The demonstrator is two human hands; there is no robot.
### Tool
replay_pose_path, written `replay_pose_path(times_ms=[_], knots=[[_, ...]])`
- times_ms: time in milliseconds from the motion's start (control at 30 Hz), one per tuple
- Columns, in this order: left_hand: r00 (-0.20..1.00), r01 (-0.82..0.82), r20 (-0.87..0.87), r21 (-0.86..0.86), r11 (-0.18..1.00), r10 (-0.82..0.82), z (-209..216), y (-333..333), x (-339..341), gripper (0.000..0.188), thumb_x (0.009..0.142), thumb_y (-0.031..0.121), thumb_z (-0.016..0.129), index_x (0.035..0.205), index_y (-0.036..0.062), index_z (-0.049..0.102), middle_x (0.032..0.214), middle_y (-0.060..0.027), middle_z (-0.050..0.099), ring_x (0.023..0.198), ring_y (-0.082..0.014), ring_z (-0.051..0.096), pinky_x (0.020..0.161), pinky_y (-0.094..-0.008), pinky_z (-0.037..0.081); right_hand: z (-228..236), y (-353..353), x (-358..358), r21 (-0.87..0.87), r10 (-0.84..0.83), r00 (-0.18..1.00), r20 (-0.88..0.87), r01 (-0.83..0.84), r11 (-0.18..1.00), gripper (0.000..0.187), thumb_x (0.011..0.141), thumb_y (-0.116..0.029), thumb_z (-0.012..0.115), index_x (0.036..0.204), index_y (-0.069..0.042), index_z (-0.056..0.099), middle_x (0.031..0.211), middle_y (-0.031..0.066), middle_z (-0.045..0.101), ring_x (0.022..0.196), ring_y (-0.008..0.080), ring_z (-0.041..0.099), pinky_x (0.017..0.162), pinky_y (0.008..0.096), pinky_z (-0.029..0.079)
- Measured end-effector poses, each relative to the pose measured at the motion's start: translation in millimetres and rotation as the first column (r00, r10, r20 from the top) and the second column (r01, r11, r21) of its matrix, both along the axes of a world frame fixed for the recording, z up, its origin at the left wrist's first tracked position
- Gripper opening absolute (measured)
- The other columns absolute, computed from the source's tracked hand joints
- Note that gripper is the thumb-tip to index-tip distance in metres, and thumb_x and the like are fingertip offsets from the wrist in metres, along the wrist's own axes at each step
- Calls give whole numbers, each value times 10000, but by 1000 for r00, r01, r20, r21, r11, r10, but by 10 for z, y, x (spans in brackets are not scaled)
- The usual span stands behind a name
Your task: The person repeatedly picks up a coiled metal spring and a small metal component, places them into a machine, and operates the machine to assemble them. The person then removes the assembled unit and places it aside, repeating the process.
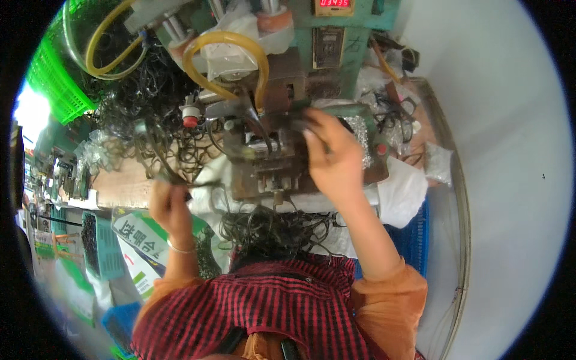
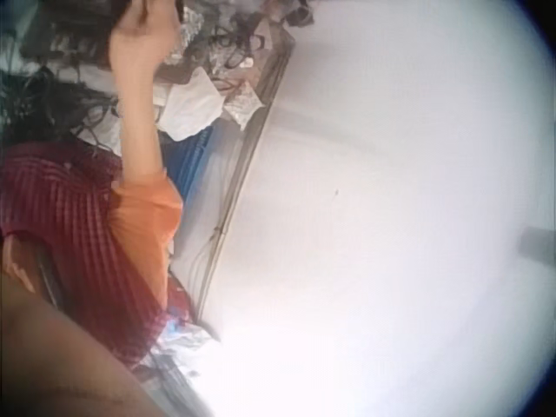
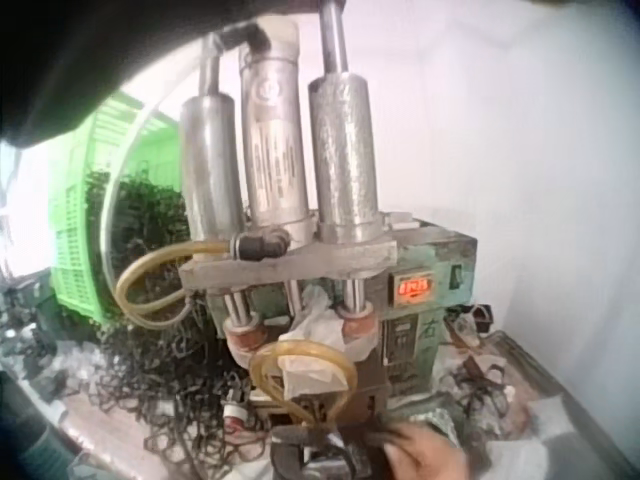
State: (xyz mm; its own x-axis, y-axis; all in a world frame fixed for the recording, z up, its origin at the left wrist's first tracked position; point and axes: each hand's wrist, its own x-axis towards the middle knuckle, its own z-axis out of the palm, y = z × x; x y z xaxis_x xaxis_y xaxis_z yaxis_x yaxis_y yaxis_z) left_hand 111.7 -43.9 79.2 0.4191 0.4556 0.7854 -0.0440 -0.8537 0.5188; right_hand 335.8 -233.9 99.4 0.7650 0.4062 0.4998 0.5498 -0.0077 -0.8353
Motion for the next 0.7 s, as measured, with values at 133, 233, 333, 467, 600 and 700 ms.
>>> replay_pose_path(times_ms=[133,233,333,467,600,700], knots=[[945,315,183,-290,904,-270,-34,-438,279,127,779,-116,633,796,8,655,843,-153,652,695,-242,615,610,-320,501,-202,386,6,65,104,986,-128,-96,993,370,908,-16,613,1271,-7,544,1080,157,704,971,207,699,848,312,529],[987,115,68,331,937,-145,162,-326,586,163,751,-143,651,830,0,666,856,-167,629,692,-238,591,575,-295,477,-247,423,-99,205,199,956,-215,-155,966,407,910,-19,614,1301,9,505,1082,144,708,967,181,687,864,301,516],[900,185,340,269,945,-272,347,-180,718,203,709,-173,598,763,21,623,804,-111,601,668,-242,573,545,-303,449,-198,463,-60,225,226,935,-274,-167,960,423,905,-14,614,1304,27,481,1049,123,718,937,155,673,850,280,504],[827,-119,561,232,965,-33,980,-384,89,131,964,174,556,890,67,541,842,-103,574,830,-210,544,808,-382,485,85,479,-203,145,260,908,-329,-223,964,454,904,-17,592,1336,26,461,1001,140,719,876,184,662,808,305,510],[720,-221,694,213,952,12,1024,-290,-110,92,946,37,536,856,16,536,847,-119,576,875,-212,564,867,-395,504,132,342,-373,47,212,927,-309,-208,977,577,913,-54,556,1452,-6,356,1140,201,667,984,293,662,880,357,501],[956,-256,214,280,925,200,638,-224,107,87,785,-89,589,785,-4,604,832,-126,621,820,-230,625,723,-339,531,158,166,-229,-71,274,949,-154,-288,955,548,904,-68,574,1428,-36,417,1229,225,622,1088,351,629,970,382,473]])
